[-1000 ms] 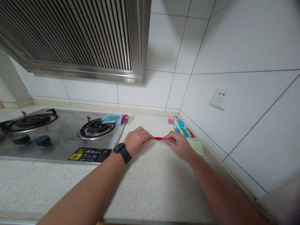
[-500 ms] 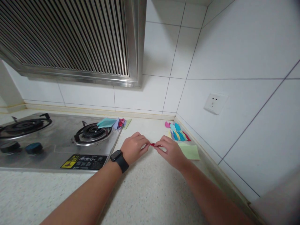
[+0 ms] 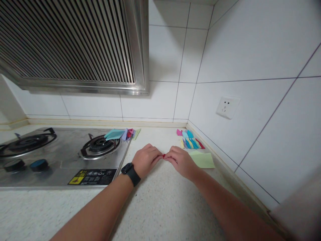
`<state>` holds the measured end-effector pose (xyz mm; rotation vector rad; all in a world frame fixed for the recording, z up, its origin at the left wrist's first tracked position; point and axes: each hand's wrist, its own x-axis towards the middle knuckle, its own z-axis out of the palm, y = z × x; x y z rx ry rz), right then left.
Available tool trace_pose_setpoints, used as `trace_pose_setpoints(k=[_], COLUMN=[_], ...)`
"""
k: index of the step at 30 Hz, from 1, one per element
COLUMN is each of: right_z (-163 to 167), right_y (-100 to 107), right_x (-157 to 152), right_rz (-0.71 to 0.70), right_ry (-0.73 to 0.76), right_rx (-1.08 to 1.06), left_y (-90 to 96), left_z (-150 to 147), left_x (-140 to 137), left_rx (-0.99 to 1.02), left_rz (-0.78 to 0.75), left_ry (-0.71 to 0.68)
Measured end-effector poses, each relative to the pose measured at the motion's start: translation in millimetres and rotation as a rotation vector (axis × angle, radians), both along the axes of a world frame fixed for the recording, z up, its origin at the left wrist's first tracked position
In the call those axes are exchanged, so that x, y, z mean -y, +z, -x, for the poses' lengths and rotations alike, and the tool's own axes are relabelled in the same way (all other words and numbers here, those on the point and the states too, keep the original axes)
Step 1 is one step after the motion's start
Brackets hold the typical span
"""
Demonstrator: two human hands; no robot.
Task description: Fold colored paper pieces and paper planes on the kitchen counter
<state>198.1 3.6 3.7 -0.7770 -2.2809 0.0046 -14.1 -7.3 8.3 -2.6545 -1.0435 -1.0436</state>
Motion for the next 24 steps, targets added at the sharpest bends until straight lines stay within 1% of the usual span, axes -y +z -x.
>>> trace_pose_setpoints(k=[6, 10, 12, 15, 17, 19, 24], right_z=[-0.5, -3.7, -7.3, -14.0, -17.4, -19.0, -17.1], right_y=[-0.4, 9.5, 16.4, 22.0, 20.4, 15.3, 5.1], right_x=[0.4, 5.6, 7.9, 6.7, 2.4, -2.9, -9.6], right_rz=[-0.026, -0.015, 0.002, 0.040, 0.104, 0.206, 0.464], right_ry=[0.026, 0.036, 0.019, -0.054, -0.100, -0.125, -0.118], right_rx=[0.024, 0.043, -0.002, -0.124, -0.160, -0.157, -0.178], left_y=[-0.4, 2.1, 3.4, 4.1, 3.6, 2.6, 0.5], left_z=[0.6, 1.8, 3.4, 6.8, 9.1, 11.1, 14.2], left_x=[0.3, 0.6, 0.3, -1.5, -3.4, -5.4, -8.7], left_rx=[-0.007, 0.001, 0.010, 0.033, 0.045, 0.051, 0.062], left_rz=[-0.014, -0.030, -0.044, -0.071, -0.086, -0.093, -0.096], left_ry=[-0.050, -0.050, -0.037, -0.014, -0.009, -0.014, -0.020])
